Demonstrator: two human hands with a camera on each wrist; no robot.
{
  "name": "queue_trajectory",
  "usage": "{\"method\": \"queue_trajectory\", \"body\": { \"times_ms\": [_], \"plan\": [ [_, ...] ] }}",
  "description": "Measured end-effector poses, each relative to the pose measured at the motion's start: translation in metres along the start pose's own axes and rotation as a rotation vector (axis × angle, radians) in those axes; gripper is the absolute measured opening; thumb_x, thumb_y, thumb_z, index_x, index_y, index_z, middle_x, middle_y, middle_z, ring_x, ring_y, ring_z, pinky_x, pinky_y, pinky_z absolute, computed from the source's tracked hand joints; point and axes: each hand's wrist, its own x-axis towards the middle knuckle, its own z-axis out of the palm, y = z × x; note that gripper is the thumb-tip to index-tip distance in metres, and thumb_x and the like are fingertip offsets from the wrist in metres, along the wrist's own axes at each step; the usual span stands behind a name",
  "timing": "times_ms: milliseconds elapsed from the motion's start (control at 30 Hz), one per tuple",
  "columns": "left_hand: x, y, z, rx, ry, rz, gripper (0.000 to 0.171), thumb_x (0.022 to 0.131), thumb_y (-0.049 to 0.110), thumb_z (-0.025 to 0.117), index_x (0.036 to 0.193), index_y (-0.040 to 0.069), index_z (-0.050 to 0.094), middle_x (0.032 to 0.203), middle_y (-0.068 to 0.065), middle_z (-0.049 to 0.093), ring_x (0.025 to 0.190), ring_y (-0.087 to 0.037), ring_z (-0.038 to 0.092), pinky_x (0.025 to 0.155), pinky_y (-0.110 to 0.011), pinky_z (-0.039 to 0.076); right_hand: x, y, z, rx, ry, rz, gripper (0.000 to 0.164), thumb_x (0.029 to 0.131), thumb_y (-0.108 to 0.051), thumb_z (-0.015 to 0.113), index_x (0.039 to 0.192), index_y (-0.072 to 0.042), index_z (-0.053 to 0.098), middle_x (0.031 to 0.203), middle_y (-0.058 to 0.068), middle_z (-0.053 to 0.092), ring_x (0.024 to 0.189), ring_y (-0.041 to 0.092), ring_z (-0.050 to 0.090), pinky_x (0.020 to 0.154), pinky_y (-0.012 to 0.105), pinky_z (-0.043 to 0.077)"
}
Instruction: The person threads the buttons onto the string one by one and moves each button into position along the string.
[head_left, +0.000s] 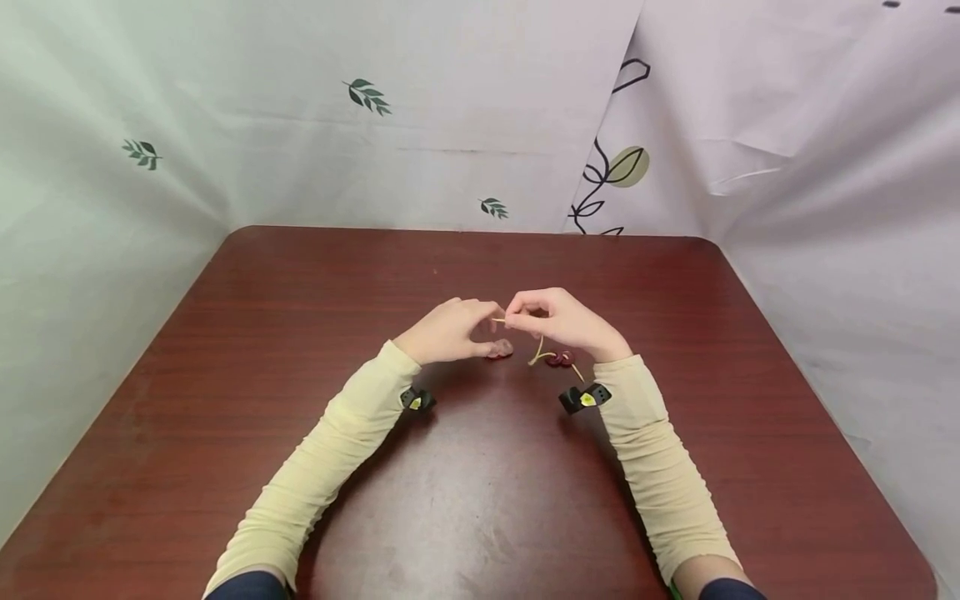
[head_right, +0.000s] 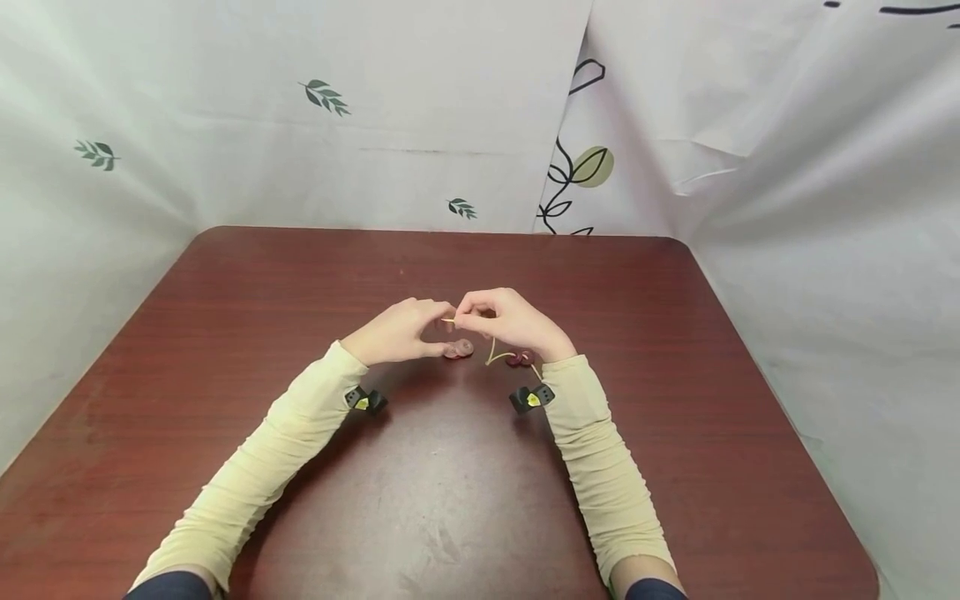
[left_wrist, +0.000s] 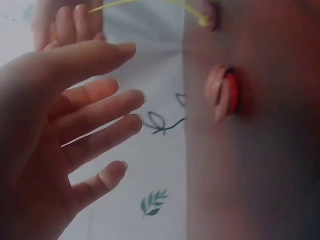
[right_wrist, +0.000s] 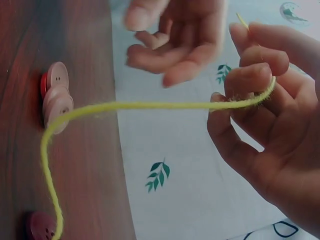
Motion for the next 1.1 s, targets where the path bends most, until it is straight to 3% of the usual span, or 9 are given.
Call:
{"method": "queue_trajectory", "body": {
  "times_ms": [167,300,367,533,600,867,1100],
  "plan": [
    [0.002,0.002,0.011,0.021,-0.032,-0.011,0.035,0.085,0.029,0.071,0.114,0.010,0.065,0.109,-0.007,0.069,0.103,-0.023,0.063,0.090,-0.044,0.046,-0.002,0.001,-0.003,-0.024,-0.042,-0.004,0.013,0.093,-0.024,0.063,0.091,-0.012,0.068,0.068,-0.002,0.049,0.061,0.011,0.044,0.059,0.025,0.037],
    [0.002,0.003,0.020,0.044,-0.099,0.012,0.037,0.082,0.027,0.072,0.115,0.011,0.065,0.116,-0.007,0.064,0.112,-0.025,0.058,0.093,-0.045,0.044,-0.002,0.002,-0.005,-0.041,-0.064,-0.036,0.014,0.094,-0.020,0.062,0.091,-0.007,0.068,0.072,-0.003,0.056,0.062,0.011,0.047,0.061,0.024,0.038],
    [0.002,0.003,0.025,0.033,-0.131,0.016,0.037,0.083,0.028,0.073,0.116,0.013,0.065,0.121,-0.007,0.061,0.116,-0.026,0.055,0.094,-0.046,0.042,-0.003,0.002,-0.005,-0.043,-0.073,-0.055,0.014,0.094,-0.018,0.061,0.091,-0.005,0.068,0.075,-0.004,0.059,0.066,0.017,0.052,0.064,0.025,0.040],
    [0.000,0.003,0.032,0.020,-0.206,-0.014,0.035,0.087,0.028,0.070,0.120,0.019,0.066,0.138,-0.008,0.053,0.128,-0.028,0.046,0.097,-0.046,0.036,-0.004,0.002,-0.006,-0.054,-0.086,-0.086,0.010,0.094,-0.015,0.060,0.088,-0.012,0.068,0.076,-0.005,0.061,0.070,0.016,0.055,0.069,0.026,0.043],
    [0.000,0.004,0.032,0.018,-0.230,-0.027,0.033,0.088,0.027,0.068,0.121,0.020,0.066,0.142,-0.008,0.051,0.130,-0.029,0.044,0.097,-0.046,0.034,-0.004,0.003,-0.006,-0.060,-0.090,-0.093,0.010,0.094,-0.015,0.060,0.087,-0.016,0.067,0.075,-0.006,0.060,0.068,0.010,0.052,0.067,0.024,0.042],
    [0.000,0.006,0.030,0.042,-0.229,-0.031,0.030,0.091,0.026,0.066,0.120,0.019,0.067,0.138,-0.007,0.056,0.128,-0.025,0.049,0.094,-0.044,0.035,-0.003,0.002,-0.007,-0.083,-0.098,-0.096,0.011,0.094,-0.017,0.061,0.086,-0.018,0.067,0.073,-0.006,0.057,0.062,0.011,0.048,0.063,0.024,0.040],
    [0.001,0.008,0.032,0.106,-0.220,-0.015,0.026,0.089,0.024,0.067,0.115,0.019,0.069,0.119,-0.002,0.064,0.113,-0.021,0.057,0.087,-0.041,0.037,-0.003,0.008,-0.002,-0.119,-0.115,-0.085,0.011,0.094,-0.020,0.060,0.085,-0.021,0.067,0.074,-0.007,0.058,0.055,0.012,0.046,0.058,0.025,0.041]
  ]
}}
